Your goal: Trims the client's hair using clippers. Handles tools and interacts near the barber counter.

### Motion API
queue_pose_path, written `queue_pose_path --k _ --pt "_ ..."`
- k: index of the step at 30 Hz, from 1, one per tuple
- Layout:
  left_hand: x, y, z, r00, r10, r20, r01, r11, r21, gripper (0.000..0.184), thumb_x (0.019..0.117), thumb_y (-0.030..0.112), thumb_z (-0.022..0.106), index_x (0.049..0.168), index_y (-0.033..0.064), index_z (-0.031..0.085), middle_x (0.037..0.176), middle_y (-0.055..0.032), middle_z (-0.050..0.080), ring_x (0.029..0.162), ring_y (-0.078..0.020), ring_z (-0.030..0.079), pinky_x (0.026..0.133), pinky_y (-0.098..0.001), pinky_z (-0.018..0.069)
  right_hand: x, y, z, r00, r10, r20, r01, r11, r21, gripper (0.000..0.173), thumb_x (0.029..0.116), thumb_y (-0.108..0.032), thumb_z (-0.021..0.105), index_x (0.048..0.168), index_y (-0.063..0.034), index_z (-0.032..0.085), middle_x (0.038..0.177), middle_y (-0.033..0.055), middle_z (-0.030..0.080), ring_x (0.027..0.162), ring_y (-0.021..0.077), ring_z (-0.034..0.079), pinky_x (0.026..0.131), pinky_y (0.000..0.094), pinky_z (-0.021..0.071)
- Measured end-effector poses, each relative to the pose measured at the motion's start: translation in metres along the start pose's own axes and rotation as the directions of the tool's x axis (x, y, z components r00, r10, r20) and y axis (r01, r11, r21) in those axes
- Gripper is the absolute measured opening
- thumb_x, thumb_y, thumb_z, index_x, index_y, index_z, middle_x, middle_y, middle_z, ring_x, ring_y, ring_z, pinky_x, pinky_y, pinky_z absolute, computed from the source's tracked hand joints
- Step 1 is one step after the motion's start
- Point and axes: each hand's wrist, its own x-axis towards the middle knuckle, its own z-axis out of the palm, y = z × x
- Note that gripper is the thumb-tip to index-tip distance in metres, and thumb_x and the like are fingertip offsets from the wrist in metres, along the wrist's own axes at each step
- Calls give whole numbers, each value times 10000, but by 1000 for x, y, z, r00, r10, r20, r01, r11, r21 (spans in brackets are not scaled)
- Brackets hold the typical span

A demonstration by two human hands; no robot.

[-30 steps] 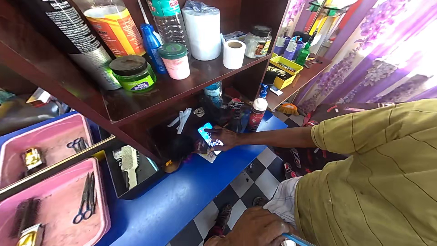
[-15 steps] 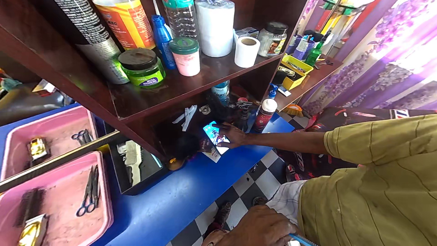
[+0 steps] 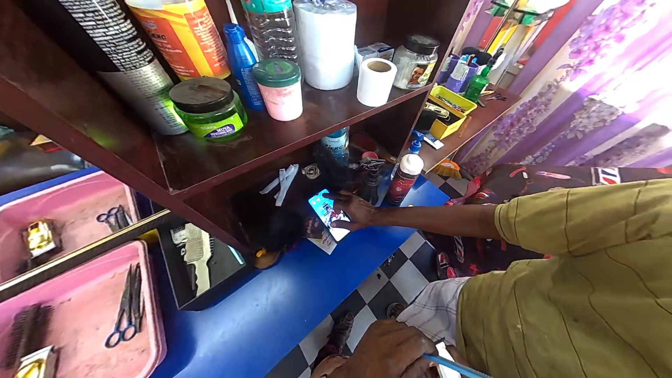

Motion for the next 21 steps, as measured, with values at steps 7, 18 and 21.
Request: queue_pose_path --k 7,18,21 --pt "9 -5 -3 999 12 -51 -12 1000 9 160 1039 163 575 1035 64 701 988 -77 750 907 -167 713 853 -290 558 -50 36 53 945 327 -26 -313 922 227 231 830 61 717 1022 184 679 1019 258 693 963 202 641 874 226 498" --pt "12 -8 -8 998 27 -58 -27 1000 -2 144 1033 165 591 1030 69 698 996 -64 752 940 -146 716 889 -272 561 -101 175 185 854 413 -316 -261 867 425 529 913 -273 758 1248 117 634 1188 282 688 1147 365 665 1063 495 479" --pt "14 -9 -9 999 35 -32 -36 999 -20 158 1032 158 581 1019 58 703 992 -76 757 933 -158 721 879 -284 565 -99 173 186 843 460 -279 -320 845 428 548 903 -266 770 1259 122 619 1194 288 681 1152 378 659 1059 505 480"
